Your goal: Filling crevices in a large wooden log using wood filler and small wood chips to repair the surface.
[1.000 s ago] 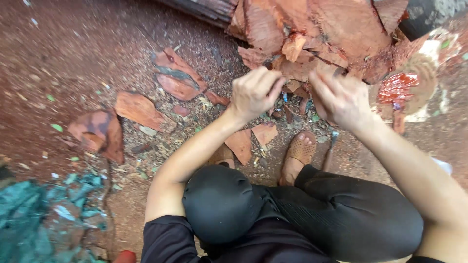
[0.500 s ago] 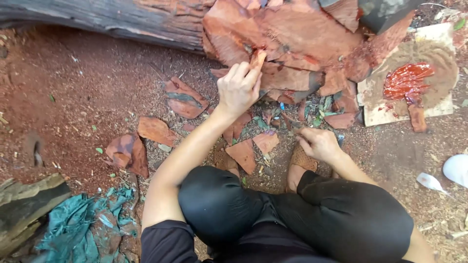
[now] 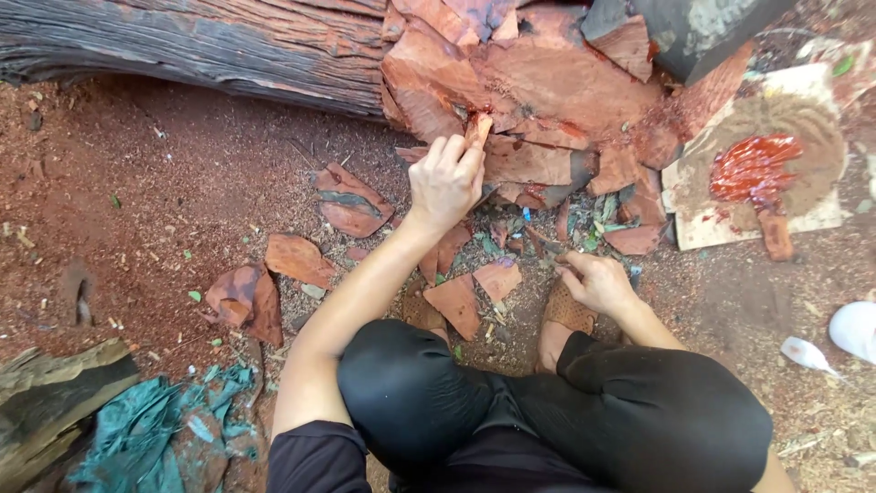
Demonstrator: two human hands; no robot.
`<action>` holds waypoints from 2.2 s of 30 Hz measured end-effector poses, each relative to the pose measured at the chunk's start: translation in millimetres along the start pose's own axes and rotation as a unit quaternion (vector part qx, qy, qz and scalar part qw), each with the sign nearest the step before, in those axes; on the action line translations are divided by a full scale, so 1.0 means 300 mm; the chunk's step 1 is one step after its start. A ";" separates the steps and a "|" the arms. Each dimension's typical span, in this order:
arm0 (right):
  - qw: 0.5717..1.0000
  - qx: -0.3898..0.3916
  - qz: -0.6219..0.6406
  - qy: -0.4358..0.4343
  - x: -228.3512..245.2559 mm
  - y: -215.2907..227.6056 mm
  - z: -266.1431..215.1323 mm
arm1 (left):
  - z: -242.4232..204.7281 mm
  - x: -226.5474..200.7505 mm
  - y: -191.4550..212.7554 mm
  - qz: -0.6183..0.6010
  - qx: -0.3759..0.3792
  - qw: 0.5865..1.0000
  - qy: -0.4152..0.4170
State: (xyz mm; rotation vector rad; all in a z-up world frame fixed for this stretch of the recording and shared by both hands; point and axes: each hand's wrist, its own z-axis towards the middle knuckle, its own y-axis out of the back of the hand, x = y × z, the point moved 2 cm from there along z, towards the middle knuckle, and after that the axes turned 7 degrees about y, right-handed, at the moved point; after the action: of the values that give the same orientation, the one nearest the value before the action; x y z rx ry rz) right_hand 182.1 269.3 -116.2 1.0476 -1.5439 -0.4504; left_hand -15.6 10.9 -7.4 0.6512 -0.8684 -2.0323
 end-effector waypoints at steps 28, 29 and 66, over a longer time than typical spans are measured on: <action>0.898 -0.277 -0.301 0.164 0.067 0.951 0.855 | -1.077 0.053 0.101 -0.324 0.271 0.789 0.446; 0.900 -0.280 -0.293 0.161 0.060 0.950 0.856 | -1.158 0.036 0.089 -0.317 0.290 0.747 0.508; 0.864 -0.201 0.462 -0.003 0.275 0.824 0.566 | -1.242 0.014 -0.041 -0.300 0.228 0.733 0.567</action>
State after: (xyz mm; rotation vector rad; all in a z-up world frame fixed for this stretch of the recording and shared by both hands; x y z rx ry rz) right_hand -61.6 288.6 76.0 -0.0774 -1.6636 -0.0794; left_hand 235.7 -116.0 -251.9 2.3632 -0.3586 -1.3681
